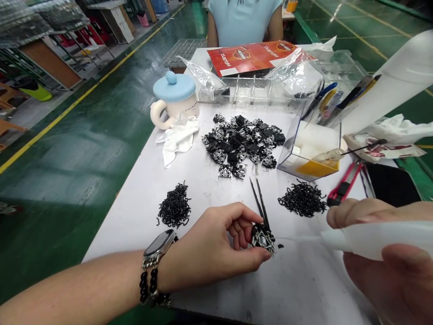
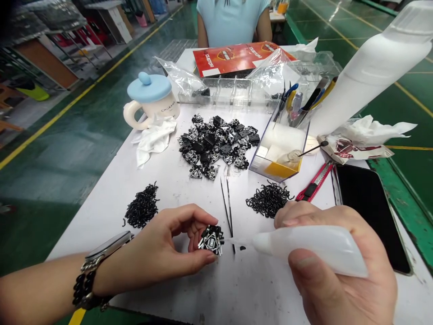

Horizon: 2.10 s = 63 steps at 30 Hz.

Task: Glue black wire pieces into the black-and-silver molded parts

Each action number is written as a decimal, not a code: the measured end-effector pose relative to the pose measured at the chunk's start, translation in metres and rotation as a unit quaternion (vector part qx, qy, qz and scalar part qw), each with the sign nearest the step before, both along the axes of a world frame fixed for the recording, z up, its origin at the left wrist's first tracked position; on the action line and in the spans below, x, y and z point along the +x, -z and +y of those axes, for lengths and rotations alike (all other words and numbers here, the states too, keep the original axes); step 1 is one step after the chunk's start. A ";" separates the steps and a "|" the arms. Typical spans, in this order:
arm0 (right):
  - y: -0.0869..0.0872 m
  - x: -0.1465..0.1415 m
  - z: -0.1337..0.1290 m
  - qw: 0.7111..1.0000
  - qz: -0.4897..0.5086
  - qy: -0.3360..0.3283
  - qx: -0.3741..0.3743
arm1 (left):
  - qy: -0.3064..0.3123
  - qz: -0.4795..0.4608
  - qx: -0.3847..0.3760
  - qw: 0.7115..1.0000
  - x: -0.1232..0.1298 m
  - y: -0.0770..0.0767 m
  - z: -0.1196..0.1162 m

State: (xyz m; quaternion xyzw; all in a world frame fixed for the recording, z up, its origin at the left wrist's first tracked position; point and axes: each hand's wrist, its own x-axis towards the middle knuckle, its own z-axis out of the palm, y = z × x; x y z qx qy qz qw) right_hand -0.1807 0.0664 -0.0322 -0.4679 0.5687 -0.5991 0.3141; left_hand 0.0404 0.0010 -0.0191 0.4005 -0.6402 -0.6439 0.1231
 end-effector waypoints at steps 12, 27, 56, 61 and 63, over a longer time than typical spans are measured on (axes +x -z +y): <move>0.000 0.006 0.006 0.999 -0.044 -0.004 -0.018 | 0.008 -0.003 -0.011 1.000 0.000 -0.001 -0.001; -0.008 0.009 0.008 0.999 0.044 0.018 -0.007 | 0.007 -0.007 -0.028 1.000 0.000 -0.001 0.000; -0.010 0.008 0.007 0.997 0.078 0.019 0.003 | 0.011 -0.003 -0.031 0.999 -0.001 -0.001 -0.001; -0.008 0.006 0.008 0.997 0.071 -0.003 -0.013 | 0.008 0.000 -0.027 1.000 0.000 -0.001 -0.001; -0.005 0.003 0.008 0.999 0.035 -0.004 -0.020 | 0.007 0.001 -0.025 1.000 0.000 -0.001 0.000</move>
